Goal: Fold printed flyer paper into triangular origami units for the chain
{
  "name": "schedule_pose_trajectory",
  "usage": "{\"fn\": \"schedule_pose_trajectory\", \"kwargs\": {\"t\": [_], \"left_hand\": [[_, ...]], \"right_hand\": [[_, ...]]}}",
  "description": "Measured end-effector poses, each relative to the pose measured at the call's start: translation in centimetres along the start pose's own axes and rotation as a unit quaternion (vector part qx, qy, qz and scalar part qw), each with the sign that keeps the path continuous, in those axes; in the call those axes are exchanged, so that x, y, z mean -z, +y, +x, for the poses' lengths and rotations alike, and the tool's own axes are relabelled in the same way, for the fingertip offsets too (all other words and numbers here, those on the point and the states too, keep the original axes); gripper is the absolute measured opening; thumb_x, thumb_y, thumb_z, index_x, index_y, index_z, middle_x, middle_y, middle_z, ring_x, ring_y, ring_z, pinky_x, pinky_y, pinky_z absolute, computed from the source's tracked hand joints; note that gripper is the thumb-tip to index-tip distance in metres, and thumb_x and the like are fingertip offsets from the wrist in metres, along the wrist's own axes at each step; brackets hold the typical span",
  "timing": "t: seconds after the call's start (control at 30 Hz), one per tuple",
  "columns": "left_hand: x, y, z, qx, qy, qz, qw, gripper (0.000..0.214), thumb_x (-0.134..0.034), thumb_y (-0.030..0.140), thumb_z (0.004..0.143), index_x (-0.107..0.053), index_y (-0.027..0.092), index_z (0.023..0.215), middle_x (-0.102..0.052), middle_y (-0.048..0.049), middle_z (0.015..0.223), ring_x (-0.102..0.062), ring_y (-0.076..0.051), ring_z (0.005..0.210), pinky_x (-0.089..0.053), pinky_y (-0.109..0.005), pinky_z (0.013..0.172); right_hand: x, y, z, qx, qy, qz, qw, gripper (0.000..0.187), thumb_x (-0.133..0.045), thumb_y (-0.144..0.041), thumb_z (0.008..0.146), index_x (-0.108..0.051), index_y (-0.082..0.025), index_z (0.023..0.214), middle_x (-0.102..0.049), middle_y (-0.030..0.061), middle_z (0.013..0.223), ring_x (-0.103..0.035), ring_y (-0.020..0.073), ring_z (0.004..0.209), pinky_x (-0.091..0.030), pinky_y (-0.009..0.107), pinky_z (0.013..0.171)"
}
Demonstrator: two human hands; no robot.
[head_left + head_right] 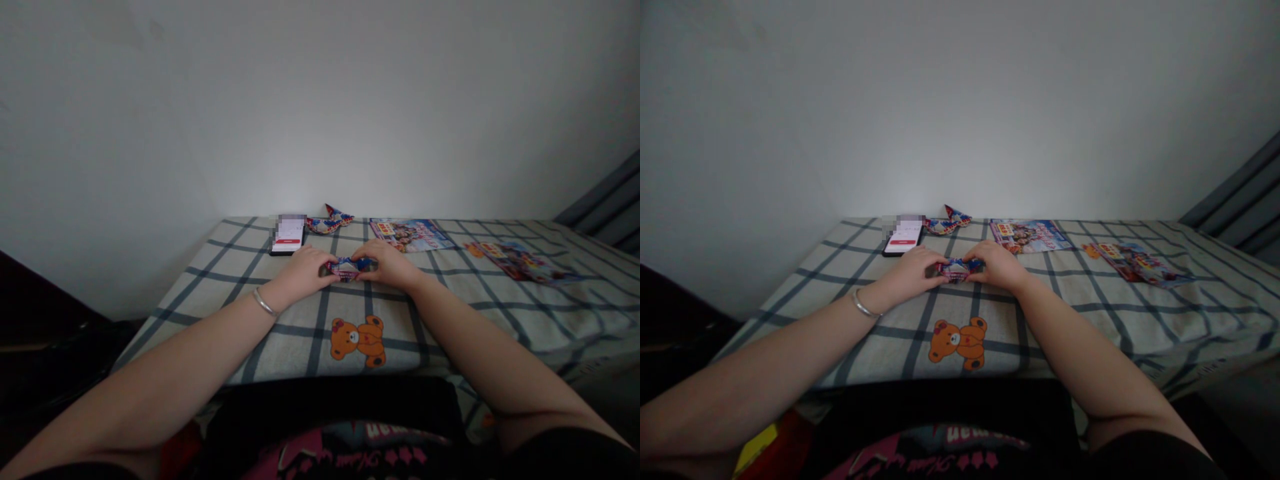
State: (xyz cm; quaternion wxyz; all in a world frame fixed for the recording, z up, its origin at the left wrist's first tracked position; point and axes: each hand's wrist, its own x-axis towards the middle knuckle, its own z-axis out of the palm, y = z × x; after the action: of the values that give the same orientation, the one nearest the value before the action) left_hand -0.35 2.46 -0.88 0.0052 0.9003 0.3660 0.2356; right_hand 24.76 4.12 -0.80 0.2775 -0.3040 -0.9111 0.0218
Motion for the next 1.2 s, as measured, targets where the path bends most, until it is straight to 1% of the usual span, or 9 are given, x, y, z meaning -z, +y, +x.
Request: {"fn": "schedule_pose_trajectory", "kwargs": {"t": [0.07, 0.23, 0.4, 0.57, 0.77, 0.9, 1.0, 1.07, 1.2], "left_hand": [[-0.1, -0.3, 0.0, 0.015, 0.011, -0.023, 1.0, 0.018, -0.07, 0.036, 0.082, -0.066, 0.018, 0.083, -0.069, -0.0047, 0.089, -0.062, -0.021, 0.087, -0.046, -0.035, 0.081], [0.0, -0.6, -0.1, -0.014, 0.027, -0.094, 0.995, 0.021, -0.069, 0.031, 0.082, -0.058, 0.017, 0.07, -0.065, -0.0067, 0.115, -0.06, -0.02, 0.105, -0.047, -0.034, 0.089], [0.2, -0.1, 0.0, 0.04, -0.005, -0.109, 0.993, 0.021, -0.067, 0.032, 0.084, -0.057, 0.017, 0.071, -0.07, -0.0043, 0.098, -0.063, -0.018, 0.085, -0.046, -0.031, 0.076], [0.0, 0.0, 0.0, 0.091, -0.01, -0.158, 0.983, 0.023, -0.068, 0.033, 0.082, -0.057, 0.017, 0.07, -0.07, -0.0041, 0.092, -0.063, -0.018, 0.083, -0.045, -0.028, 0.072], [-0.1, -0.4, 0.1, 0.137, -0.042, -0.245, 0.959, 0.015, -0.061, 0.032, 0.087, -0.059, 0.018, 0.082, -0.07, -0.0016, 0.08, -0.064, -0.016, 0.073, -0.047, -0.026, 0.065], [-0.3, -0.5, 0.1, 0.073, -0.009, -0.145, 0.987, 0.011, -0.063, 0.023, 0.085, -0.061, 0.018, 0.094, -0.07, -0.0017, 0.081, -0.064, -0.018, 0.078, -0.048, -0.03, 0.073], [-0.4, -0.2, 0.0, -0.003, 0.016, -0.085, 0.996, 0.021, -0.059, 0.013, 0.085, -0.062, 0.018, 0.106, -0.068, -0.0049, 0.095, -0.062, -0.019, 0.09, -0.048, -0.034, 0.083], [-0.4, 0.0, 0.1, -0.045, 0.019, -0.065, 0.997, 0.023, -0.055, 0.008, 0.085, -0.063, 0.018, 0.105, -0.065, -0.0057, 0.101, -0.06, -0.018, 0.095, -0.048, -0.033, 0.086], [-0.3, 0.2, 0.0, -0.101, -0.01, -0.027, 0.994, 0.018, -0.053, 0.008, 0.088, -0.067, 0.018, 0.096, -0.065, -0.0048, 0.097, -0.059, -0.018, 0.095, -0.047, -0.032, 0.087]], "right_hand": [[0.0, -0.2, 0.0, 0.003, -0.004, 0.007, 1.0, 0.029, -0.082, -0.034, 0.071, -0.071, -0.02, 0.094, -0.074, 0.0073, 0.096, -0.064, 0.024, 0.095, -0.046, 0.04, 0.091], [0.0, -0.7, 0.0, 0.003, -0.009, 0.012, 1.0, 0.018, -0.076, -0.028, 0.078, -0.074, -0.022, 0.094, -0.074, 0.0065, 0.096, -0.065, 0.0222, 0.095, -0.048, 0.038, 0.09], [-0.4, -0.6, -0.1, -0.017, 0.009, 0.014, 1.0, 0.005, -0.074, -0.025, 0.079, -0.076, -0.022, 0.082, -0.073, 0.0073, 0.094, -0.065, 0.0223, 0.099, -0.05, 0.036, 0.087], [-0.4, -0.6, 0.1, -0.002, 0.01, 0.051, 0.999, 0.015, -0.079, -0.031, 0.075, -0.071, -0.021, 0.068, -0.075, 0.0048, 0.091, -0.067, 0.0201, 0.088, -0.046, 0.037, 0.087], [-0.5, -0.9, 0.2, -0.08, -0.016, 0.034, 0.996, 0.01, -0.075, -0.029, 0.08, -0.074, -0.022, 0.072, -0.075, 0.0027, 0.081, -0.064, 0.0189, 0.083, -0.043, 0.036, 0.086], [-1.0, -1.0, 0.1, -0.158, -0.009, 0.005, 0.987, 0.01, -0.077, -0.031, 0.076, -0.074, -0.021, 0.079, -0.073, 0.004, 0.083, -0.061, 0.021, 0.087, -0.044, 0.033, 0.08], [-1.3, -0.8, 0.2, -0.196, -0.025, 0.009, 0.98, 0.013, -0.076, -0.032, 0.076, -0.074, -0.02, 0.081, -0.071, 0.0041, 0.082, -0.061, 0.0198, 0.082, -0.044, 0.03, 0.072], [-1.5, -0.7, 0.3, -0.203, -0.035, 0.021, 0.978, 0.013, -0.075, -0.031, 0.076, -0.073, -0.02, 0.081, -0.07, 0.0035, 0.08, -0.06, 0.018, 0.077, -0.043, 0.028, 0.069], [-1.8, -0.6, 0.4, -0.197, -0.038, 0.043, 0.979, 0.009, -0.074, -0.028, 0.076, -0.073, -0.019, 0.079, -0.069, 0.0021, 0.077, -0.059, 0.0158, 0.074, -0.041, 0.026, 0.068]]}}
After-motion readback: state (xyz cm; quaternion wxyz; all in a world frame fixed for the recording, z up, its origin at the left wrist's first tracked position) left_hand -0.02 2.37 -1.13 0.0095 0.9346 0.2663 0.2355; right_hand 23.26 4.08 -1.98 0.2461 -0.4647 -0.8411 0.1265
